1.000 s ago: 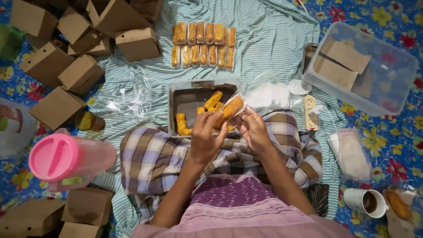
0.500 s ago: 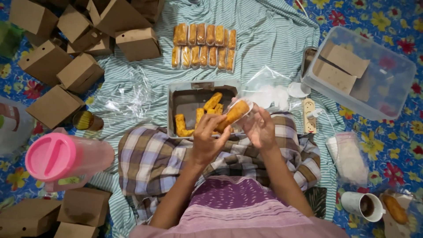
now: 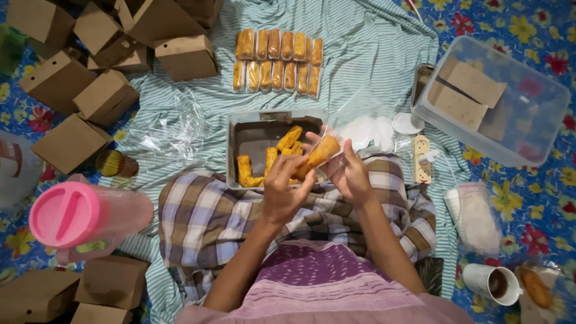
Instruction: Manually wrapping individual rectangular food items into small plastic sleeves.
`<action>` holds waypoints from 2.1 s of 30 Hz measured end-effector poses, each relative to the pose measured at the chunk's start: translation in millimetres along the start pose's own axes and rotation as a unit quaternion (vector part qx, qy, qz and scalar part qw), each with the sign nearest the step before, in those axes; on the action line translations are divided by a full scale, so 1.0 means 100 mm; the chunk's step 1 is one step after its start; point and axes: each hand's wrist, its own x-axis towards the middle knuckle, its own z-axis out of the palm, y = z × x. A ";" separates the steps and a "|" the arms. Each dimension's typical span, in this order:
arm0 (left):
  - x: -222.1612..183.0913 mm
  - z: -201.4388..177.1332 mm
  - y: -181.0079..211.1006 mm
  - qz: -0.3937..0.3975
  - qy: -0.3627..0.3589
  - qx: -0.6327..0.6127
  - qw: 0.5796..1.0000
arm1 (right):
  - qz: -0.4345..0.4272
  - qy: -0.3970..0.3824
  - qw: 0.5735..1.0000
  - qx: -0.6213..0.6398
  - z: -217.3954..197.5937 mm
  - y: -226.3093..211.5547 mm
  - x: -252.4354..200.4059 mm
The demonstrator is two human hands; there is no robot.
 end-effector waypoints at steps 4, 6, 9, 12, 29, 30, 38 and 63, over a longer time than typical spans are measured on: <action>0.04 0.01 0.03 -0.014 0.006 -0.011 1.000 | 0.010 -0.031 0.999 -0.018 -0.10 0.03 -0.01; 0.01 0.05 -0.02 -0.014 0.005 -0.008 1.000 | 0.020 -0.042 0.999 -0.023 -0.10 0.01 -0.02; 0.05 0.05 0.02 -0.025 -0.009 -0.033 0.999 | 0.031 -0.064 0.997 -0.031 -0.12 0.01 -0.01; 0.03 0.06 -0.05 -0.023 -0.024 -0.020 0.999 | 0.041 -0.070 0.996 -0.049 -0.18 0.01 0.00; -0.08 0.11 -0.16 0.052 -0.037 0.058 0.996 | -0.042 -0.025 0.995 0.084 -0.30 0.08 0.14; -0.09 0.11 -0.14 0.060 -0.042 0.062 0.995 | -0.042 -0.010 0.995 0.090 -0.28 0.09 0.13; -0.13 0.14 -0.13 0.082 -0.017 0.063 0.994 | -0.047 0.041 0.995 0.073 -0.19 0.19 0.07; -0.16 -0.07 -0.01 0.084 -0.017 0.038 0.996 | 0.002 0.005 0.995 0.095 -0.20 0.10 0.04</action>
